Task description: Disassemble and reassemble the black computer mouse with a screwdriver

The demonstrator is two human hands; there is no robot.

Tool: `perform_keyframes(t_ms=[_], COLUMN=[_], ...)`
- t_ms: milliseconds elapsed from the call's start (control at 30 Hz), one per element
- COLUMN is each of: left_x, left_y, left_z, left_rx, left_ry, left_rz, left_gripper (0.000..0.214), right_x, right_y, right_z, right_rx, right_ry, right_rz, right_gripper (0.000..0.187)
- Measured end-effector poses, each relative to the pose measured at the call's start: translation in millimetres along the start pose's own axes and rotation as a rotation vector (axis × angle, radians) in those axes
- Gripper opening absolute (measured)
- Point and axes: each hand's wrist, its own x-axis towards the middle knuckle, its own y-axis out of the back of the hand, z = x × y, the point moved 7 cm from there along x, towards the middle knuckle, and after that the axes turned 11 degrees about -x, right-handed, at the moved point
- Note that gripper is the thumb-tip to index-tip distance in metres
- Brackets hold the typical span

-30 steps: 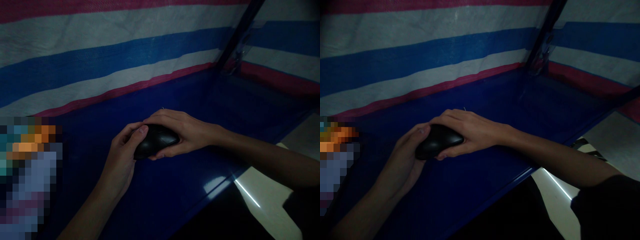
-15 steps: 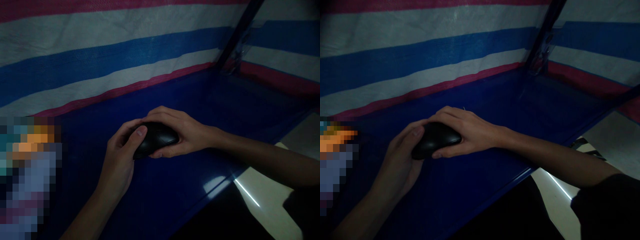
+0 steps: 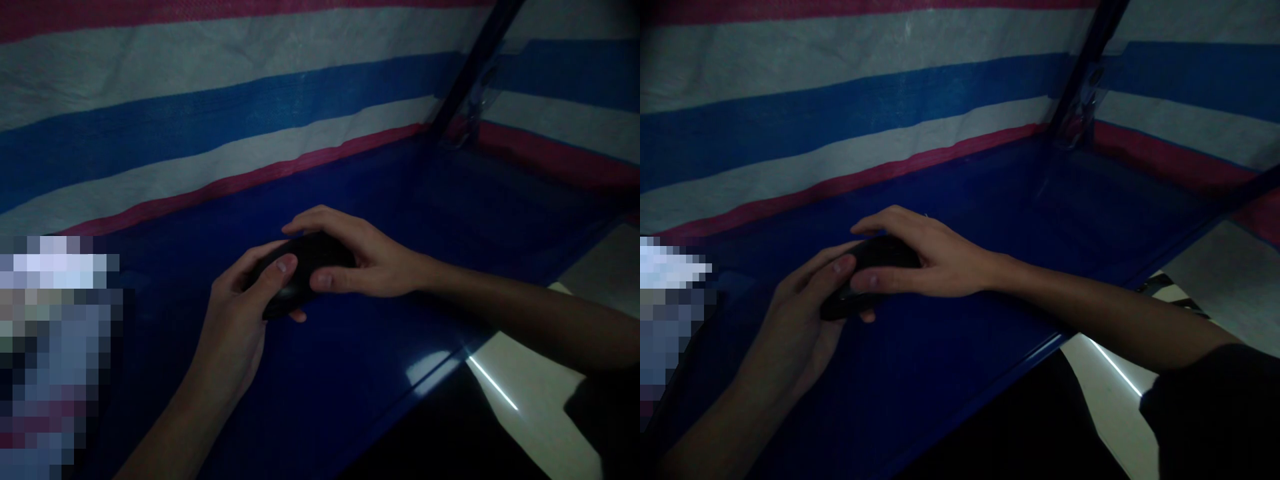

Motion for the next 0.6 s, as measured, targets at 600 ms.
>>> perform_keyframes(t_ms=[600], left_x=[-3], left_y=[-9.8], left_z=[-17], left_rx=[-0.136], left_ry=[0.18], left_rz=[-0.203], left_gripper=[0.042], right_x=[-7], right_y=[-8], right_z=[37], right_rx=[0.523], right_ry=[-0.639], right_rz=[0.038], right_gripper=[0.029])
